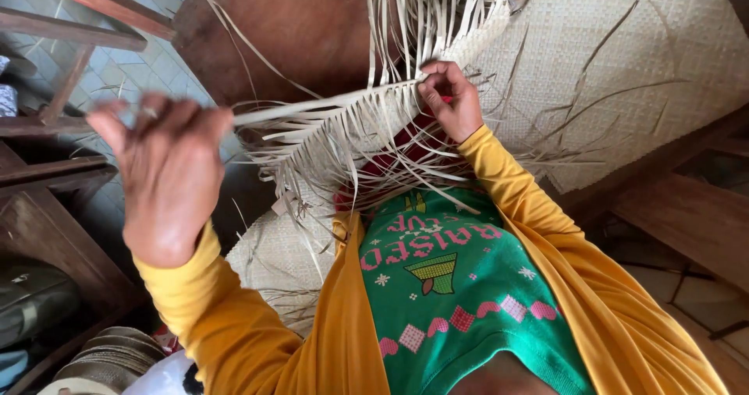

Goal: Weaving dried palm leaves into a mat or basket using traditional hand-weaving techniques.

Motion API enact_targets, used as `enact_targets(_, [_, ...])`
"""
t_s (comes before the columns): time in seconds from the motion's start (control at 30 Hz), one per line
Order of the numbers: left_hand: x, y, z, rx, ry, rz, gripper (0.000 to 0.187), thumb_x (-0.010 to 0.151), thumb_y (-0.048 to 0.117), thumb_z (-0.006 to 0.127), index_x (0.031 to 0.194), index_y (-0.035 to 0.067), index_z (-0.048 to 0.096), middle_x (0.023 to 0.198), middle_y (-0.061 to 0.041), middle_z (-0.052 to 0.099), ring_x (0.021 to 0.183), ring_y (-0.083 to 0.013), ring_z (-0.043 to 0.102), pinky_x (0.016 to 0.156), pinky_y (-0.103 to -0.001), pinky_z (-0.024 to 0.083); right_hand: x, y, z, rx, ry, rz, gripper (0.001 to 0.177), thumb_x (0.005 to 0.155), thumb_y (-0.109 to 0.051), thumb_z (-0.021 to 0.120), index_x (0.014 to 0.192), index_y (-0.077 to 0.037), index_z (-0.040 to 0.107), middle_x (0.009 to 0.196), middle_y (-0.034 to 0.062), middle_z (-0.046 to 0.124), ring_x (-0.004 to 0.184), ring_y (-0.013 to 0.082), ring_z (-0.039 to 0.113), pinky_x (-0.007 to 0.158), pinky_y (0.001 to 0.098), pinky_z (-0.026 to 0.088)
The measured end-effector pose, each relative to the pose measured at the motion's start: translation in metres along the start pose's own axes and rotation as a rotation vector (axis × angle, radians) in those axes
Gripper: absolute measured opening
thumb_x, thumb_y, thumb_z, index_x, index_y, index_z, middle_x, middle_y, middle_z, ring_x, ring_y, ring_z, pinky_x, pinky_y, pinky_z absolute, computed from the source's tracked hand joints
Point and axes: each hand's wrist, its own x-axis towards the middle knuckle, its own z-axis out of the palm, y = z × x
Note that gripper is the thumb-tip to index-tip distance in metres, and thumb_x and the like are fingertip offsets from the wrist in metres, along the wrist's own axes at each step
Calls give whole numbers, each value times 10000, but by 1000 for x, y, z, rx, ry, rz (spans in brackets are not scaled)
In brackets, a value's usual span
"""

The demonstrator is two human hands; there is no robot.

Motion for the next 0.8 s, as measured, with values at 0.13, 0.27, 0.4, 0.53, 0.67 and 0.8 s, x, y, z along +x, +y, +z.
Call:
enact_targets(0.13, [-49,-2,93,-386,-496,-38,195,896,100,581,978,236,694,864,-15,724,868,-309,673,915,-509,344,-3,6,9,-16,116,-131,135,980,-17,724,1063,-31,618,1014,115,687,922,253,677,870,367,569])
enact_targets(0.27, [-16,39,74,-310,-303,-144,348,961,264,681,1298,180,680,1224,-113,679,1179,-332,591,1075,-582,220,7,18,14,-177,149,-277,134,967,-102,763,876,-56,675,1055,118,770,971,343,719,903,422,529])
enact_targets(0.4, [40,117,82,-425,307,-6,224,900,198,718,1121,166,731,1081,-87,647,1047,-291,566,912,-542,365,6,14,12,-276,182,-342,153,968,-116,750,859,-59,658,886,140,710,820,364,698,785,427,559])
enact_targets(0.53, [72,218,128,-587,466,162,92,849,52,660,911,29,723,869,-148,572,887,-354,556,787,-533,413,6,12,13,-313,186,-385,94,955,-143,760,907,-83,706,832,93,623,776,303,678,745,369,559])
enact_targets(0.67, [82,260,153,-508,140,178,199,943,151,594,962,-6,715,866,-151,571,990,-368,538,927,-582,347,3,21,14,-264,166,-370,85,955,-130,742,910,-74,696,843,94,628,783,314,680,741,378,554])
enact_targets(0.8, [81,259,134,-513,13,205,202,925,133,598,1018,-6,712,899,-186,600,1038,-393,550,913,-596,346,1,15,10,-252,147,-366,74,965,-105,702,919,-54,675,834,126,613,772,357,667,724,407,546])
